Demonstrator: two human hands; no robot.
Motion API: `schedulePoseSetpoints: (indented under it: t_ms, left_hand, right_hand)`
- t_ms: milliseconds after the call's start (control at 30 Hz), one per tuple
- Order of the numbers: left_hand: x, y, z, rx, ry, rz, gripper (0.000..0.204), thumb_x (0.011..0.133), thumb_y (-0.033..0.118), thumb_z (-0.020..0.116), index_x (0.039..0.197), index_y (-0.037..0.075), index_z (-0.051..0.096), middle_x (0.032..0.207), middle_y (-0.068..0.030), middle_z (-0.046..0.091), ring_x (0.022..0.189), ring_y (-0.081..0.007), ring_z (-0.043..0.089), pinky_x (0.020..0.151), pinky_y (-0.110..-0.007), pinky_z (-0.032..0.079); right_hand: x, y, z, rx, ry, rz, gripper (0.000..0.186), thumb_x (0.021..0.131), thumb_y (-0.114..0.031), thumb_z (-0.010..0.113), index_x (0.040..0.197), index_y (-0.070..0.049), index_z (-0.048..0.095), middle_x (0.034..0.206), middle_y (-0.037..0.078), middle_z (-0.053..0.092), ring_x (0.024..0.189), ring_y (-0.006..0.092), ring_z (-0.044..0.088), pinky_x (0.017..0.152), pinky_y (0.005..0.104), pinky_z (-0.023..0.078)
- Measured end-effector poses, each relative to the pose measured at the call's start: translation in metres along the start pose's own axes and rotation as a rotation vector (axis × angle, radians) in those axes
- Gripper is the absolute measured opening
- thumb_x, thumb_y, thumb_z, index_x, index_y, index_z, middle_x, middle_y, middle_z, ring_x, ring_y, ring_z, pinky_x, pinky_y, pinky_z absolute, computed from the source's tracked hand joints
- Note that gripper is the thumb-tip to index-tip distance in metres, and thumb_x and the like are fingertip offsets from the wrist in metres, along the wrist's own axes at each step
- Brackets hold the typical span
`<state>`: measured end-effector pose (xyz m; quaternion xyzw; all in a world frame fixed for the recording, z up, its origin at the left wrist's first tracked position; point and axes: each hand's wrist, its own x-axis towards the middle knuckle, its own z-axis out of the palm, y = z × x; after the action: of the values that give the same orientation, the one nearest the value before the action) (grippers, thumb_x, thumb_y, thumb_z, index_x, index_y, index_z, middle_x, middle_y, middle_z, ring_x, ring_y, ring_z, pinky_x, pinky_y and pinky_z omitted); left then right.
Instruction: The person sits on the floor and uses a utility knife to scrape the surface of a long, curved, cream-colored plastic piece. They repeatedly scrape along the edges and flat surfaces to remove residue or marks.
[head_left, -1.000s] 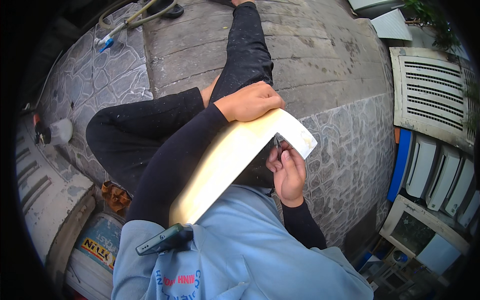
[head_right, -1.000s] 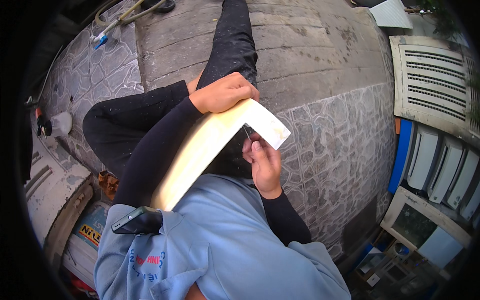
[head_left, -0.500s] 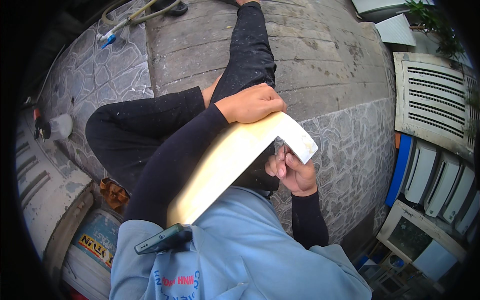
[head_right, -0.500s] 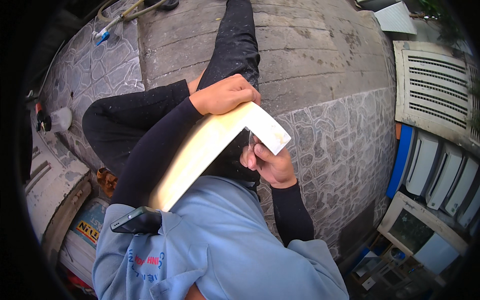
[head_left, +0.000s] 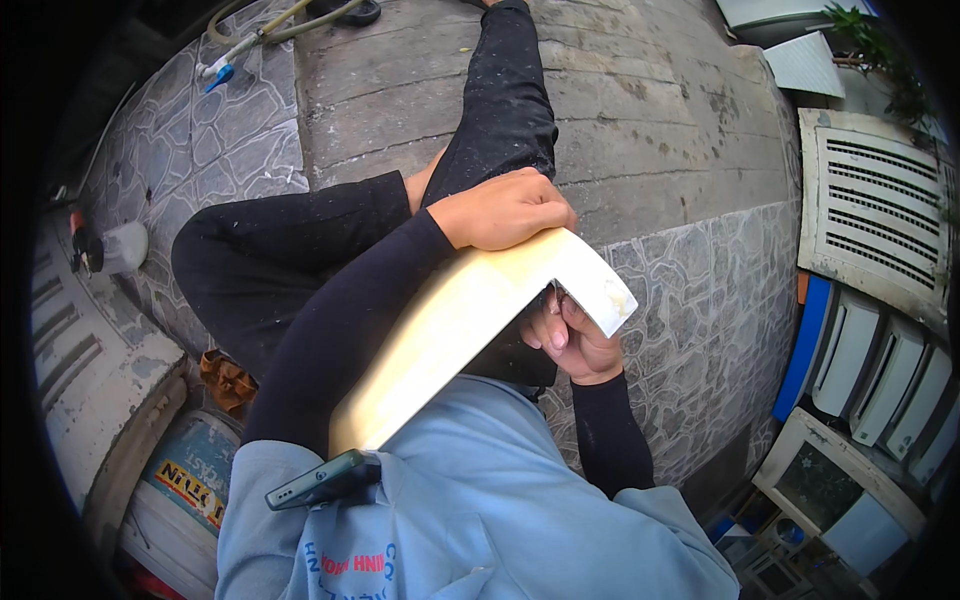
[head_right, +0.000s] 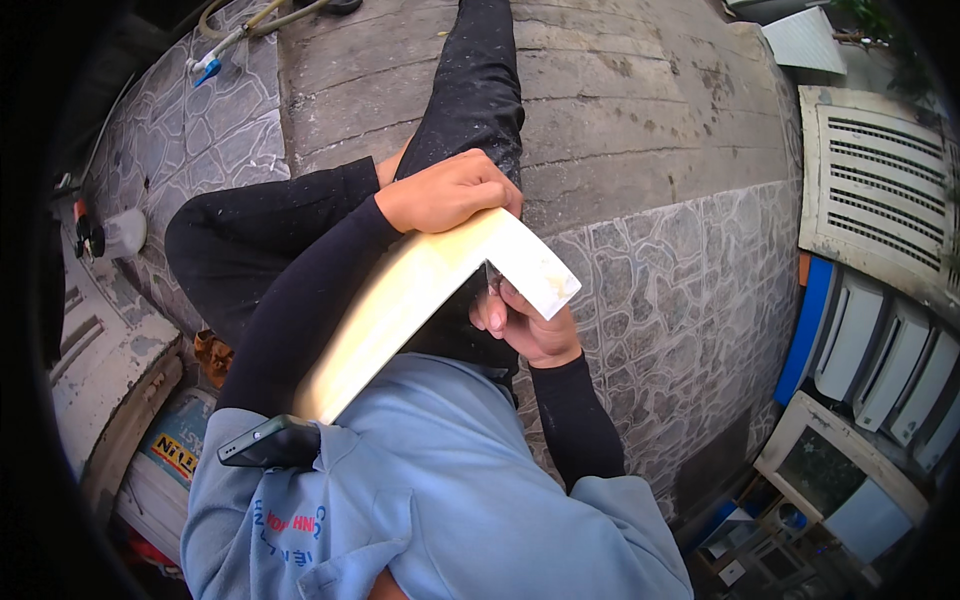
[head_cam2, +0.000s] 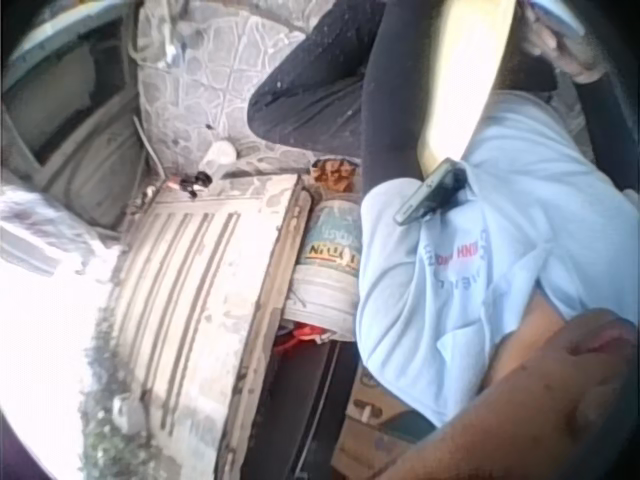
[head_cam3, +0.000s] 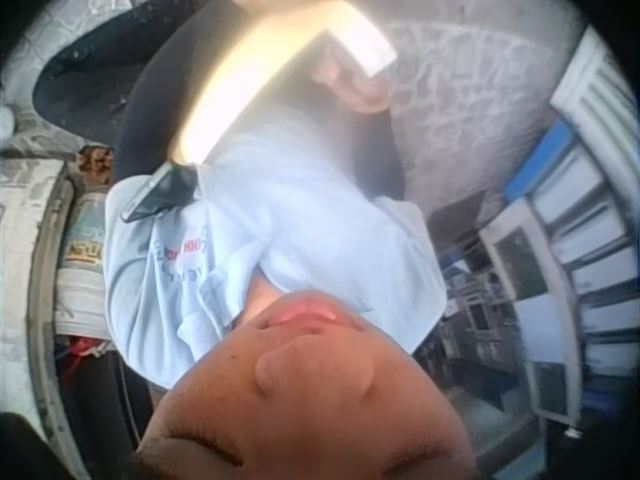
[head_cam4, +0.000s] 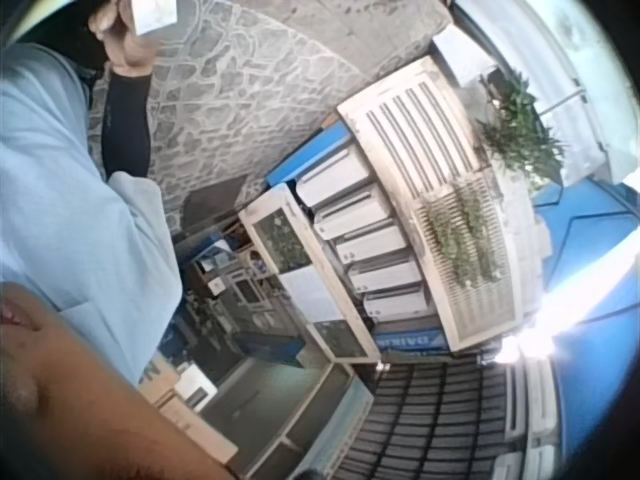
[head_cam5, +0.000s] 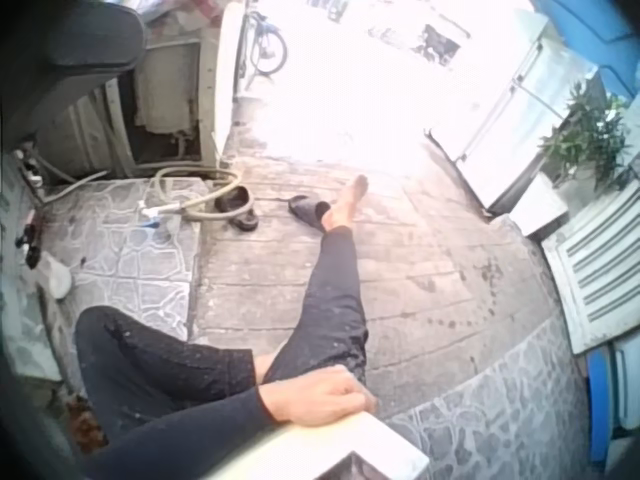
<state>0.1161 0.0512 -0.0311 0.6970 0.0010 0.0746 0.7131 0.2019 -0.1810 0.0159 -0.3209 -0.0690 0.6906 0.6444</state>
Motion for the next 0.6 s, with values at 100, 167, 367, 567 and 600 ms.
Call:
schedulePoseSetpoints:
  t_ms: [100, 167, 367, 567, 600]
  left_hand:
    - [0.001, 0.000, -0.001, -0.009, -0.010, -0.004, 0.040, 0.101, 0.026, 0.053, 0.096, -0.005, 0.079, 0.080, -0.0199, 0.075, 0.070, -0.0257, 0.069, 0.073, -0.040, 0.054]
    - [0.001, 0.000, -0.001, -0.003, -0.004, 0.003, 0.040, 0.100, 0.024, 0.051, 0.093, -0.006, 0.077, 0.076, -0.0187, 0.071, 0.068, -0.0242, 0.066, 0.072, -0.038, 0.053]
    - [0.000, 0.003, -0.001, 0.036, 0.017, 0.016, 0.042, 0.098, 0.020, 0.044, 0.086, -0.008, 0.072, 0.070, -0.0147, 0.063, 0.065, -0.0202, 0.059, 0.070, -0.034, 0.051]
    - [-0.001, 0.001, -0.001, 0.002, 0.015, 0.016, 0.042, 0.099, 0.020, 0.044, 0.085, -0.008, 0.071, 0.069, -0.0128, 0.061, 0.065, -0.0184, 0.057, 0.069, -0.034, 0.050]
    - [-0.001, 0.001, 0.000, -0.006, 0.017, 0.011, 0.042, 0.099, 0.020, 0.044, 0.085, -0.008, 0.071, 0.069, -0.0128, 0.062, 0.064, -0.0184, 0.057, 0.069, -0.034, 0.050]
  right_hand:
    - [0.001, 0.013, -0.001, 0.027, -0.010, -0.052, 0.013, 0.111, -0.021, 0.066, 0.109, -0.009, 0.069, 0.077, 0.005, 0.068, 0.066, 0.0179, 0.059, 0.075, 0.0403, 0.046]
    - [0.000, 0.019, 0.003, 0.072, -0.009, -0.076, 0.014, 0.111, -0.024, 0.066, 0.109, -0.011, 0.069, 0.077, 0.005, 0.068, 0.068, 0.0179, 0.060, 0.077, 0.0407, 0.047]
    - [-0.014, 0.032, -0.008, 0.105, -0.181, -0.223, 0.015, 0.112, -0.029, 0.064, 0.114, -0.014, 0.065, 0.076, 0.000, 0.066, 0.072, 0.0150, 0.058, 0.080, 0.0410, 0.045]
    - [-0.023, 0.015, -0.007, -0.141, -0.057, -0.110, 0.019, 0.109, -0.027, 0.070, 0.120, -0.013, 0.066, 0.081, 0.005, 0.071, 0.073, 0.0170, 0.061, 0.078, 0.0402, 0.045]
    - [-0.021, 0.013, -0.008, -0.173, -0.068, -0.109, 0.021, 0.109, -0.024, 0.070, 0.123, -0.010, 0.066, 0.084, 0.007, 0.072, 0.076, 0.0192, 0.064, 0.078, 0.0396, 0.048]
